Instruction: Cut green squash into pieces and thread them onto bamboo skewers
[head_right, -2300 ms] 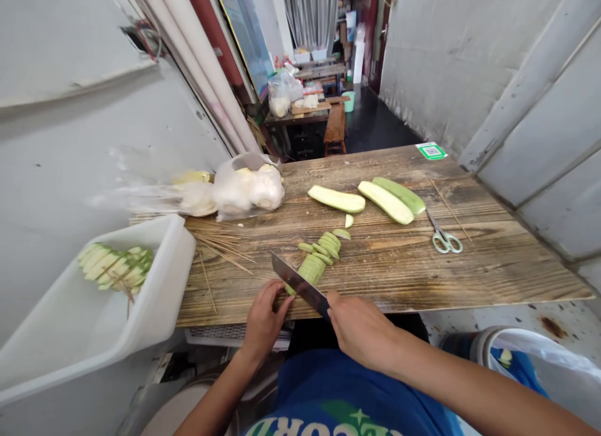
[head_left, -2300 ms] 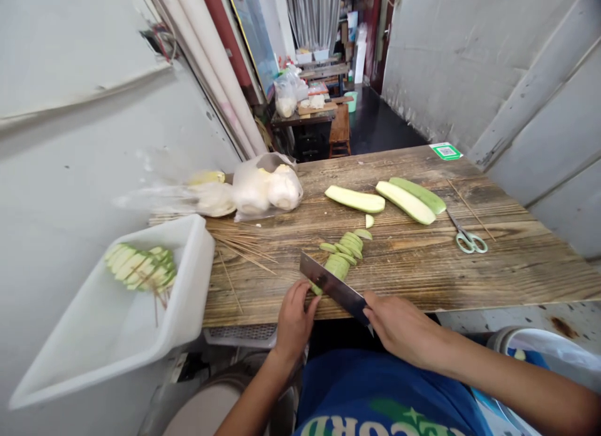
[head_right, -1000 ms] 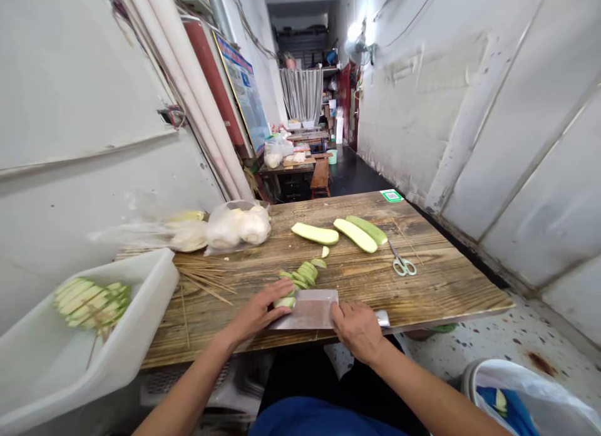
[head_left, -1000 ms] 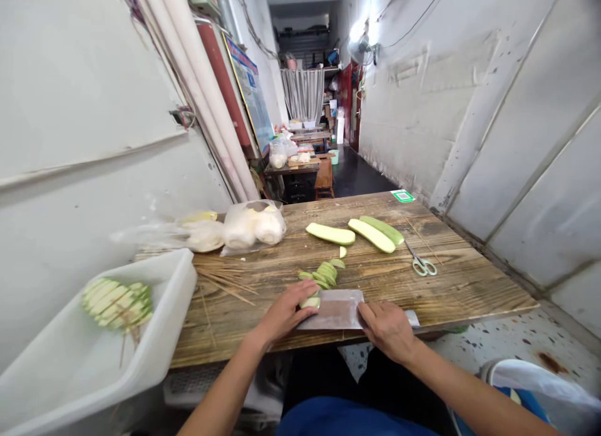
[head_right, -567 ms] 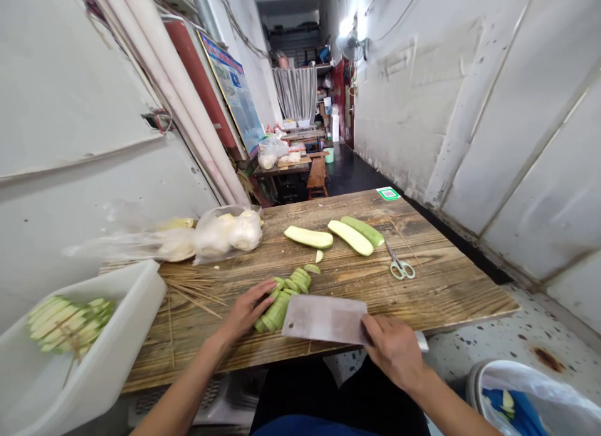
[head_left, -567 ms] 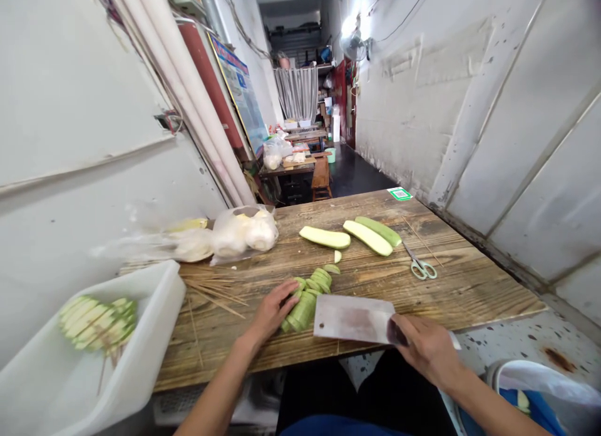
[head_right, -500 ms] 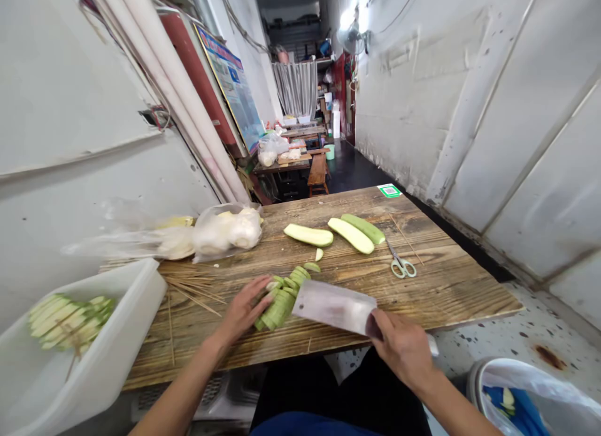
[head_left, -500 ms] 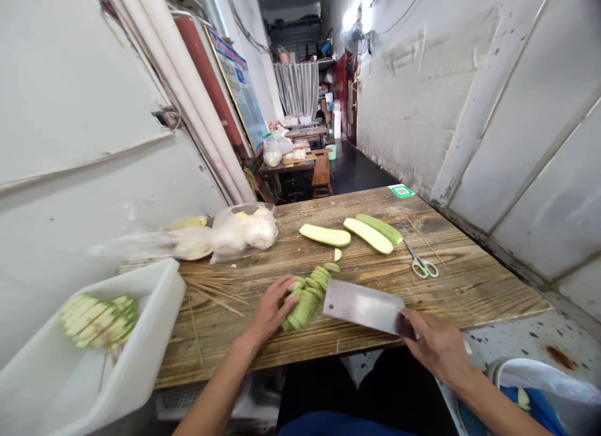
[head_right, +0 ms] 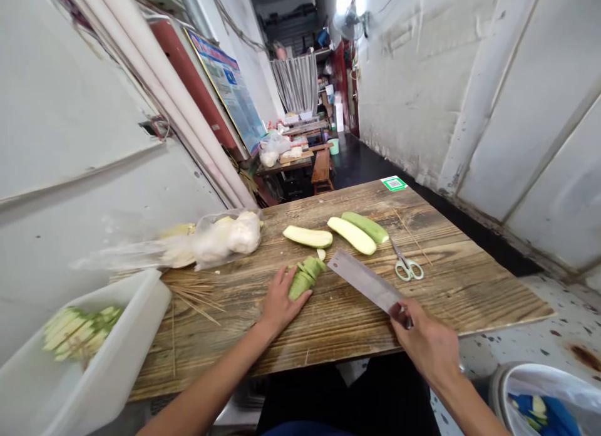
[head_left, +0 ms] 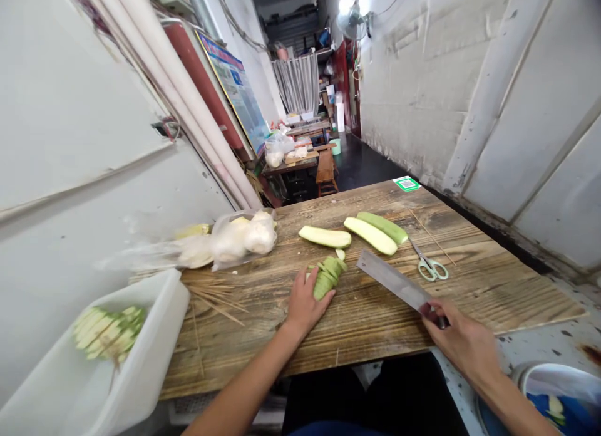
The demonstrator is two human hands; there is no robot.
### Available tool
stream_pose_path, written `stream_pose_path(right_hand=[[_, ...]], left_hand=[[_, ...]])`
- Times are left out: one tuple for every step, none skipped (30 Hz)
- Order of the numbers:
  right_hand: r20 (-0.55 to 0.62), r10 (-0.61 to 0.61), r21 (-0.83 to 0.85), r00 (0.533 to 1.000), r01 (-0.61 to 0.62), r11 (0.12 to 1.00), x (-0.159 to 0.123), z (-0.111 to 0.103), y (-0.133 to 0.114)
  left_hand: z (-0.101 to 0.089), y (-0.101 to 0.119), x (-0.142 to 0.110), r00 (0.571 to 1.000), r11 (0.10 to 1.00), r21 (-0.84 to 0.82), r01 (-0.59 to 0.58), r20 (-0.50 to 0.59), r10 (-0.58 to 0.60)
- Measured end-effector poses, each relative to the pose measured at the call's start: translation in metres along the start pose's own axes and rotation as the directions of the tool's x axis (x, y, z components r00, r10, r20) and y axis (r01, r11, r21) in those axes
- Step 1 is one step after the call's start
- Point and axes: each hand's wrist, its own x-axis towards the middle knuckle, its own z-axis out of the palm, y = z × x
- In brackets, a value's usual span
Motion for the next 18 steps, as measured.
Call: stream_pose_path(right_hand=[[0.004, 0.009, -0.001, 1.000, -0.009, 1.000, 0.000, 0.002, 0.003], [0.019, 0.016, -0.008, 1.000, -0.016, 1.000, 0.000, 0.003, 0.005], [0.033, 0.027, -0.017, 0.999, -0.026, 1.000, 0.000, 0.005, 0.008], [0.038, 0.041, -0.020, 0.998, -0.041, 0.999, 0.000, 0.006, 0.011], [0.040, 0.055, -0.018, 0.998, -0.055, 0.998, 0.001, 0.006, 0.014], [0.042, 0.064, -0.014, 0.997, -0.064, 0.998, 0.001, 0.007, 0.016], [0.041, 0.074, -0.008, 0.996, -0.074, 0.997, 0.002, 0.006, 0.018], [0.041, 0.083, -0.001, 0.996, -0.083, 0.997, 0.003, 0.006, 0.020], [0.042, 0.095, 0.008, 0.995, -0.095, 0.995, 0.003, 0.005, 0.021], [0.047, 0.105, 0.024, 0.993, -0.106, 0.994, 0.004, 0.004, 0.022], [0.055, 0.116, 0.046, 0.992, -0.118, 0.992, 0.004, 0.003, 0.023], [0.067, 0.125, 0.073, 0.990, -0.129, 0.989, 0.004, 0.002, 0.023], [0.077, 0.135, 0.099, 0.988, -0.142, 0.985, 0.004, 0.002, 0.024], [0.089, 0.143, 0.123, 0.986, -0.154, 0.980, 0.005, 0.001, 0.024], [0.102, 0.151, 0.141, 0.983, -0.165, 0.976, 0.005, 0.000, 0.025], [0.111, 0.158, 0.154, 0.981, -0.174, 0.973, 0.005, -0.001, 0.025], [0.116, 0.163, 0.163, 0.980, -0.181, 0.970, 0.006, -0.002, 0.025], [0.118, 0.163, 0.169, 0.980, -0.182, 0.969, 0.006, -0.002, 0.026]], left_hand=[[0.006, 0.002, 0.008, 1.000, 1.000, -0.005, -0.005, -0.002, 0.005], [0.013, 0.005, 0.017, 1.000, 1.000, -0.012, -0.010, -0.004, 0.010], [0.019, 0.008, 0.025, 1.000, 1.000, -0.016, -0.014, -0.009, 0.014], [0.026, 0.011, 0.033, 1.000, 1.000, -0.020, -0.018, -0.014, 0.017], [0.033, 0.015, 0.041, 1.000, 1.000, -0.023, -0.020, -0.020, 0.019], [0.039, 0.020, 0.048, 1.000, 0.999, -0.027, -0.021, -0.023, 0.020], [0.044, 0.024, 0.055, 1.000, 0.999, -0.031, -0.020, -0.023, 0.019], [0.049, 0.028, 0.060, 1.000, 0.999, -0.036, -0.016, -0.018, 0.015], [0.051, 0.031, 0.065, 1.000, 0.999, -0.040, -0.010, -0.011, 0.010], [0.052, 0.033, 0.069, 1.000, 0.999, -0.040, -0.002, -0.005, 0.002], [0.051, 0.032, 0.073, 1.000, 0.999, -0.034, 0.008, -0.006, -0.009], [0.048, 0.029, 0.079, 1.000, 1.000, -0.024, 0.019, -0.016, -0.019], [0.043, 0.022, 0.086, 1.000, 1.000, -0.012, 0.018, -0.022, -0.019], [0.038, 0.013, 0.096, 0.999, 1.000, 0.003, 0.015, -0.036, -0.015], [0.031, 0.001, 0.107, 1.000, 1.000, 0.014, -0.013, -0.025, 0.013], [0.025, -0.011, 0.119, 0.996, 0.996, 0.018, -0.083, 0.046, 0.082], [0.020, -0.024, 0.133, 0.973, 0.986, 0.017, -0.169, 0.161, 0.164], [0.015, -0.035, 0.146, 0.941, 0.973, 0.032, -0.228, 0.265, 0.212]])
